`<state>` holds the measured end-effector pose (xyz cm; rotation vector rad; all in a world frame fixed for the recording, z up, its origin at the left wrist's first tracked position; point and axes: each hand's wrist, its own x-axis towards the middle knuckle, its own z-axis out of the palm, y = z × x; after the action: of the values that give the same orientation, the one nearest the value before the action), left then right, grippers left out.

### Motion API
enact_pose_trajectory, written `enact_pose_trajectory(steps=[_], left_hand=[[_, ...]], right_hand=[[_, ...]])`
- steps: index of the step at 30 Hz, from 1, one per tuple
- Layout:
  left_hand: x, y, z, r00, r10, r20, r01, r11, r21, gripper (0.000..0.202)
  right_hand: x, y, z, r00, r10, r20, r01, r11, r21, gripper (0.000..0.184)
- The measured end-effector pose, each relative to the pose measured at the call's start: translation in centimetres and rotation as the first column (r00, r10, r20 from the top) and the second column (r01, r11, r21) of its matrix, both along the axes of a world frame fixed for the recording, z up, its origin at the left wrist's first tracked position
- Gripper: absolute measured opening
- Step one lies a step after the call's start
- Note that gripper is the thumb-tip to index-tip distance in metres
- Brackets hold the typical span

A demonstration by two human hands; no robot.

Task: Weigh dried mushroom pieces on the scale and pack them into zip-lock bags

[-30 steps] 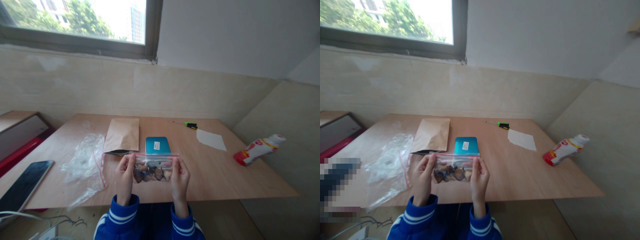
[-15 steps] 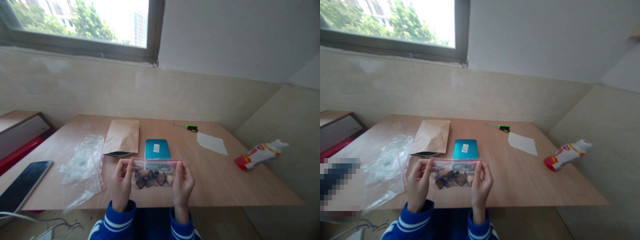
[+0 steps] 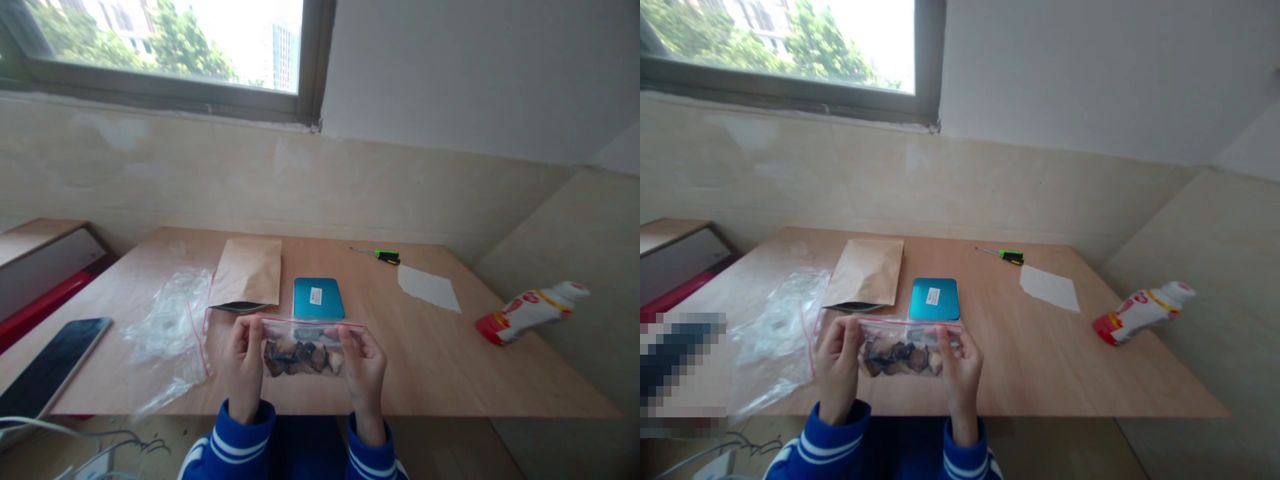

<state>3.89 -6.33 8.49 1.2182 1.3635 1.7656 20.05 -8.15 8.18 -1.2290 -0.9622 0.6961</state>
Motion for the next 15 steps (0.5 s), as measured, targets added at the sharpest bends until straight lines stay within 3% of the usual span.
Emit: enact_pose_trajectory(steps=[6, 15], left_hand=[[-0.6, -0.4, 0.0, 0.968, -0.25, -0.006, 0.25, 0.968, -0.024, 0.025], [-1.2, -0.4, 0.0, 0.963, -0.266, 0.041, 0.268, 0.959, -0.094, 0.022]], right_hand=[[-0.2, 0.1, -0.1, 0.998, -0.063, -0.015, 0.064, 0.996, 0.055, 0.031], [1.1, -0.2, 0.4, 0.984, 0.174, 0.04, -0.173, 0.985, -0.012, 0.024]])
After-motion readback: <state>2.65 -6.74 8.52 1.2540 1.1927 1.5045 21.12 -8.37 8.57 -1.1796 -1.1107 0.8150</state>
